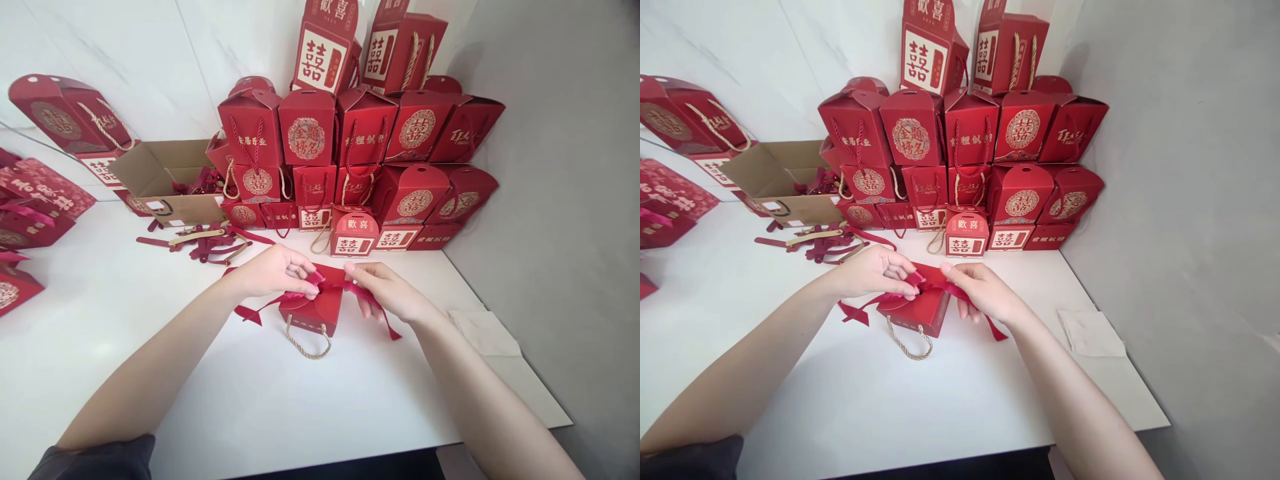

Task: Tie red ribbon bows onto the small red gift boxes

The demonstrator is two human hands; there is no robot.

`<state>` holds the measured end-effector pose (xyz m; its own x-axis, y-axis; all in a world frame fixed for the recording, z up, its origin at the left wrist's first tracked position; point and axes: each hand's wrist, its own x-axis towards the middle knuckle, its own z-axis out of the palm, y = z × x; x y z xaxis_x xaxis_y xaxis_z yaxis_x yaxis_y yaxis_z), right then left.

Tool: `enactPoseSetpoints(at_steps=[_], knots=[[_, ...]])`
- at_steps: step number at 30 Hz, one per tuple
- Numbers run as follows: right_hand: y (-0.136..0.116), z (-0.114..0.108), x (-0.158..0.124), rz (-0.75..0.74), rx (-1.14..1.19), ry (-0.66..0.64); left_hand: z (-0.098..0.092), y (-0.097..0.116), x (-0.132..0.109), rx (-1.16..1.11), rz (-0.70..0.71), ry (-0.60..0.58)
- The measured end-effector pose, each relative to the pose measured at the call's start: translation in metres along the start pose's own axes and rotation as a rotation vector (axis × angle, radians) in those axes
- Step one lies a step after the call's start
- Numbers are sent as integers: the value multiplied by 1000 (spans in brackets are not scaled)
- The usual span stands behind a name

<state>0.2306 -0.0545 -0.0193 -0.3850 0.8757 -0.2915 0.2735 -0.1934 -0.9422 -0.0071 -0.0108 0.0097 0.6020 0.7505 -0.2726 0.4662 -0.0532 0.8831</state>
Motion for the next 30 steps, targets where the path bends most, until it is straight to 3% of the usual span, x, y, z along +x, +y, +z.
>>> enactPoseSetpoints(at_steps=[4, 11, 17, 23, 30], knots=[[4, -8, 0, 15, -62, -106, -2, -2, 1, 8, 3, -33], [5, -19, 0, 24, -62, -170, -2, 3, 0, 12, -11, -34], [0, -7, -2, -129, 10, -172, 0, 3, -1, 8, 9, -37], [-2, 7, 2, -141, 69, -288, 1, 1, 0, -8, 44, -82], [-5, 18, 4, -169, -70, -186, -2, 5, -1, 29, 75, -113]])
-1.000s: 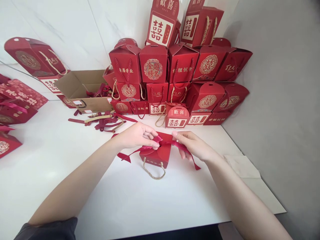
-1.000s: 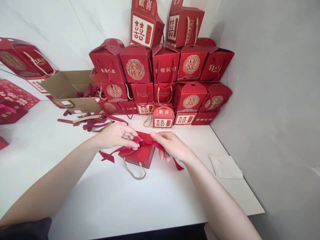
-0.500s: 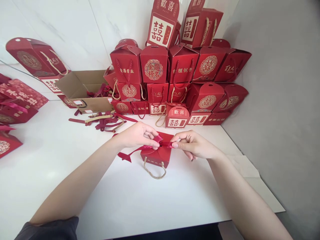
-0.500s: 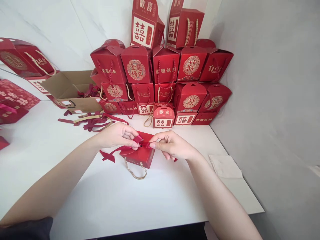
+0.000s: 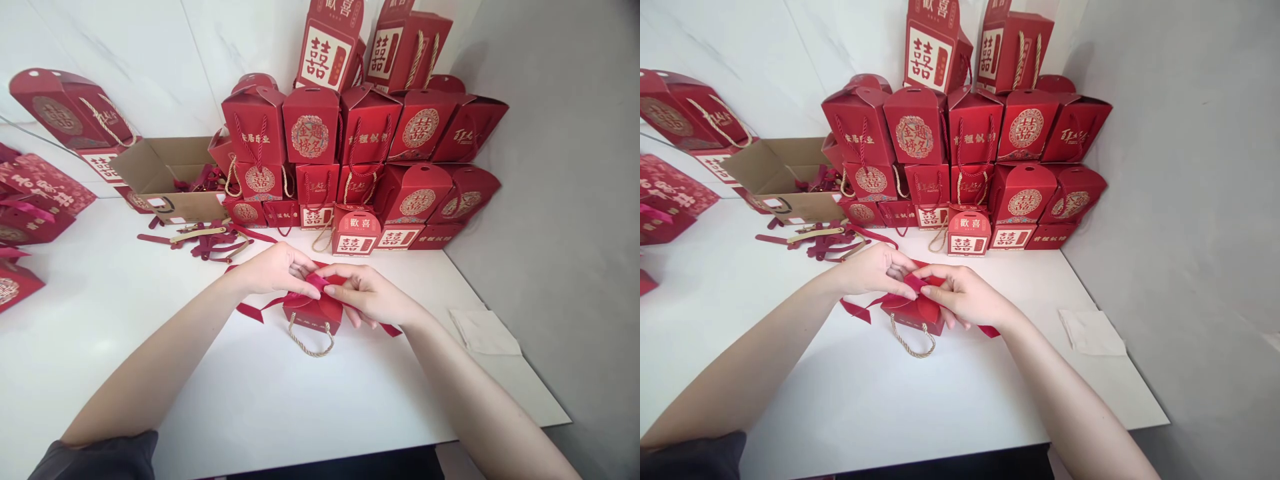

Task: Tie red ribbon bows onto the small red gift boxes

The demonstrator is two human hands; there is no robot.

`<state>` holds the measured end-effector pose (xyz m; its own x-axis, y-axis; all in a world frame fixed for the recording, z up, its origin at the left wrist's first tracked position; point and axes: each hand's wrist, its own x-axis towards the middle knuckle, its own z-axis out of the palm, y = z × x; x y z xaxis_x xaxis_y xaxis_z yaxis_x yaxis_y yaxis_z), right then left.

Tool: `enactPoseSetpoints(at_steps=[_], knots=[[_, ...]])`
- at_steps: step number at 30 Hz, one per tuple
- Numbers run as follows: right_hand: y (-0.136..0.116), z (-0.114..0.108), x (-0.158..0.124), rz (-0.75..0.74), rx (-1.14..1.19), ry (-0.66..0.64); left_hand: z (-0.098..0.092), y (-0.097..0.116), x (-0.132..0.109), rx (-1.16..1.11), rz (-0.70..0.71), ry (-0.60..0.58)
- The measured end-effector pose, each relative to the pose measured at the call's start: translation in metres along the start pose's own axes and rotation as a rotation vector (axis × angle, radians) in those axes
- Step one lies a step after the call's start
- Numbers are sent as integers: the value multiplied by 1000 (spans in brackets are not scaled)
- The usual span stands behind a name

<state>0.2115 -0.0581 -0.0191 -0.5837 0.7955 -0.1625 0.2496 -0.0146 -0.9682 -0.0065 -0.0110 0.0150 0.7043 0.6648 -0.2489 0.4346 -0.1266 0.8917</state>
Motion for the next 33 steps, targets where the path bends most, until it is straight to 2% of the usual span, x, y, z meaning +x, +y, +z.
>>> enactPoseSetpoints(at_steps=[7, 9, 12, 13, 17, 25, 29, 33], knots=[[-6, 2, -5, -101, -166, 79, 1, 4, 0, 100, 2, 57], [-4, 1, -6, -143, -243, 230, 2, 4, 0, 86, -10, 53], [3, 2, -1, -251, -391, 530, 5, 1, 0, 11, -32, 59], [6, 3, 2, -288, -417, 581, 6, 0, 0, -26, -37, 65], [15, 13, 13, -319, -352, 560, 8, -6, 2, -120, -19, 77], [24, 20, 19, -388, -168, 563, 5, -3, -1, -68, -6, 50], [26, 20, 17, -465, -174, 605, 2, 2, -2, -137, 8, 13], [26, 23, 19, -510, -205, 557, 1, 2, -2, -129, 5, 14]])
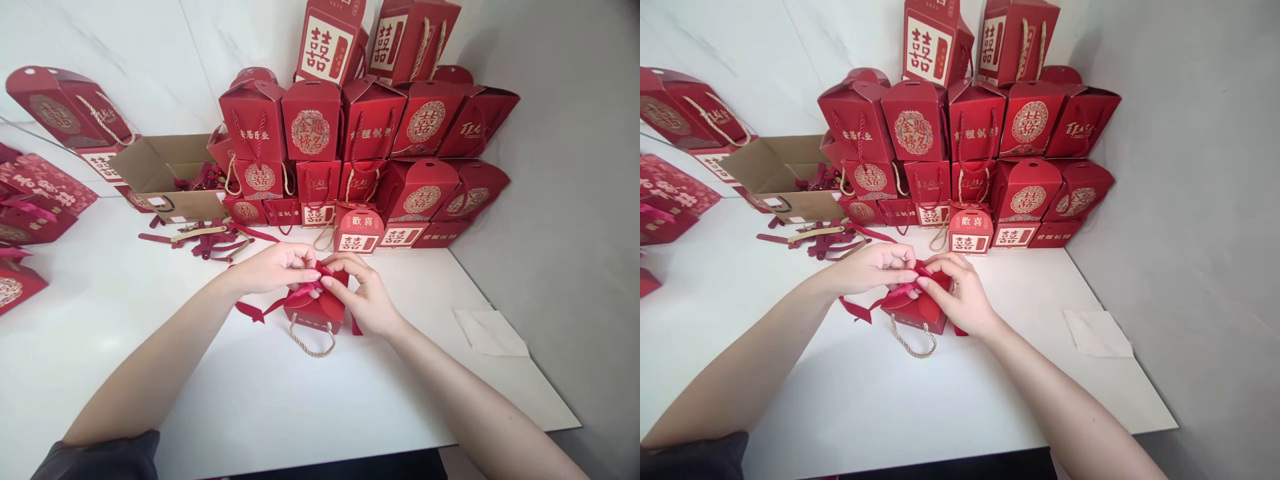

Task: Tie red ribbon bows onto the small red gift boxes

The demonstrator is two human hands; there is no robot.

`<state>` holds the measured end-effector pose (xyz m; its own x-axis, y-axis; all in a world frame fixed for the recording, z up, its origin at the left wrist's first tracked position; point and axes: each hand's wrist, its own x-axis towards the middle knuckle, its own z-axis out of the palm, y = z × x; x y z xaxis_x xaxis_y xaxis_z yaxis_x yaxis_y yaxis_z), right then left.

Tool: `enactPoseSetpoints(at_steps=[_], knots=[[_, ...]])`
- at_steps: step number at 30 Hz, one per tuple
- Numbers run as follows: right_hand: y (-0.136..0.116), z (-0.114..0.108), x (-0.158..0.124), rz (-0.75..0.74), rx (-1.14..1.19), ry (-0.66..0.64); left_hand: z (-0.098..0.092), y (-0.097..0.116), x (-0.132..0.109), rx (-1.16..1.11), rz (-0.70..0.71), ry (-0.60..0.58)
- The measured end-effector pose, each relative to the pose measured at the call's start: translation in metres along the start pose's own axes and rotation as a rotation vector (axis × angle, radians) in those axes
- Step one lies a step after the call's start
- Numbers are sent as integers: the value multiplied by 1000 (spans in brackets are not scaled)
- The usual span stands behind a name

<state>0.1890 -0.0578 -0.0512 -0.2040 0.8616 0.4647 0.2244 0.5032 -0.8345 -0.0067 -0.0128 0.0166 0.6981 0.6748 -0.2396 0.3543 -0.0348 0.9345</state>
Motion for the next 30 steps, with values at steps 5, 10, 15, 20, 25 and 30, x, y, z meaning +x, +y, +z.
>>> enactPoseSetpoints(at_steps=[5, 10, 15, 20, 25, 30], knots=[[3, 0, 2, -7, -7, 1, 0, -1, 1, -33, -13, -18], [6, -9, 6, -147, -182, -42, -1, 0, 2, -95, -49, -20], [7, -18, 12, -345, -263, -142, -2, -1, 3, -89, -69, -18], [4, -25, 18, -466, -328, -275, 2, -3, 5, -72, -26, 9], [4, -27, 19, -427, -278, -309, 5, -4, 4, -11, 4, 14], [1, -26, 15, -332, -250, -317, 3, -5, 2, 0, 25, -8]])
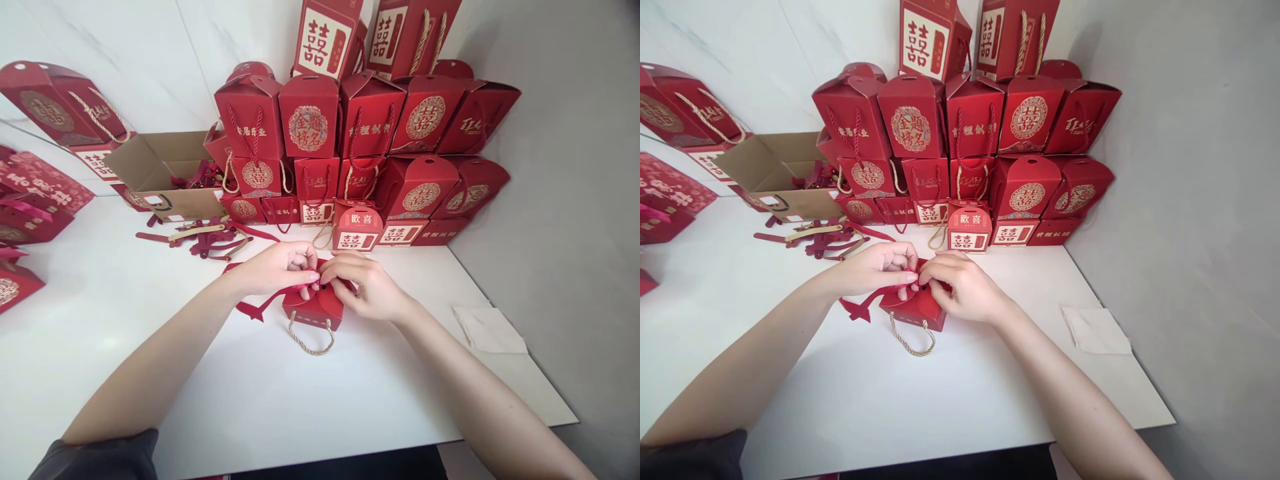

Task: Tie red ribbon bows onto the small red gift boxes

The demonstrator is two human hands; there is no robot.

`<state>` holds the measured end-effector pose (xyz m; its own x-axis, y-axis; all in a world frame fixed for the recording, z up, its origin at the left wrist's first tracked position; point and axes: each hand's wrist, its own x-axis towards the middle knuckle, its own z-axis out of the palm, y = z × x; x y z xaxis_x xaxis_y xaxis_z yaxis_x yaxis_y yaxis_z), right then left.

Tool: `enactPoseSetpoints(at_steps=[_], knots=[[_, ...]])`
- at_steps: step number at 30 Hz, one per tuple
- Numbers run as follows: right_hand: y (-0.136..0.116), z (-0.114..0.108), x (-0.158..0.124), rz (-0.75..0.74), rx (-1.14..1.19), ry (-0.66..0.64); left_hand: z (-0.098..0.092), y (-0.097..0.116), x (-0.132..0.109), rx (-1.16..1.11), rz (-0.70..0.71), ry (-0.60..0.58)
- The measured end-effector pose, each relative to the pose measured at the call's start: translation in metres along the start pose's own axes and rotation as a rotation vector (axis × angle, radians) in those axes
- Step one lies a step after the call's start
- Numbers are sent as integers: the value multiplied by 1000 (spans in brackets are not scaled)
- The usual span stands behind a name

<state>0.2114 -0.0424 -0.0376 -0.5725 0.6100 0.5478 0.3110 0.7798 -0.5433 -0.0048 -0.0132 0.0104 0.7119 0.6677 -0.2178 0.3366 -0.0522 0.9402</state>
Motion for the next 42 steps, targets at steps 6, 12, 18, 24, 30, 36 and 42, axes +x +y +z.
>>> enactPoseSetpoints(at_steps=[6, 12, 18, 24, 30, 36, 42], knots=[[-8, 5, -1, 157, 84, 77, -3, -1, 0, 1, -8, -19], [-11, 10, -1, 241, 125, 119, -4, 0, -1, 17, -21, -20], [-13, 10, -2, 253, 128, 118, -5, 1, -2, 4, -26, -27], [-6, 16, -5, 249, 104, 210, -6, 5, -3, -36, -34, -50], [-2, 14, -5, 161, 39, 177, -7, 1, -2, -44, -29, -56], [-4, 5, 0, 128, 150, 66, -6, 2, -1, -58, -33, -50], [-2, 1, 3, 57, 113, 12, -5, 2, 0, -33, -20, -28]])
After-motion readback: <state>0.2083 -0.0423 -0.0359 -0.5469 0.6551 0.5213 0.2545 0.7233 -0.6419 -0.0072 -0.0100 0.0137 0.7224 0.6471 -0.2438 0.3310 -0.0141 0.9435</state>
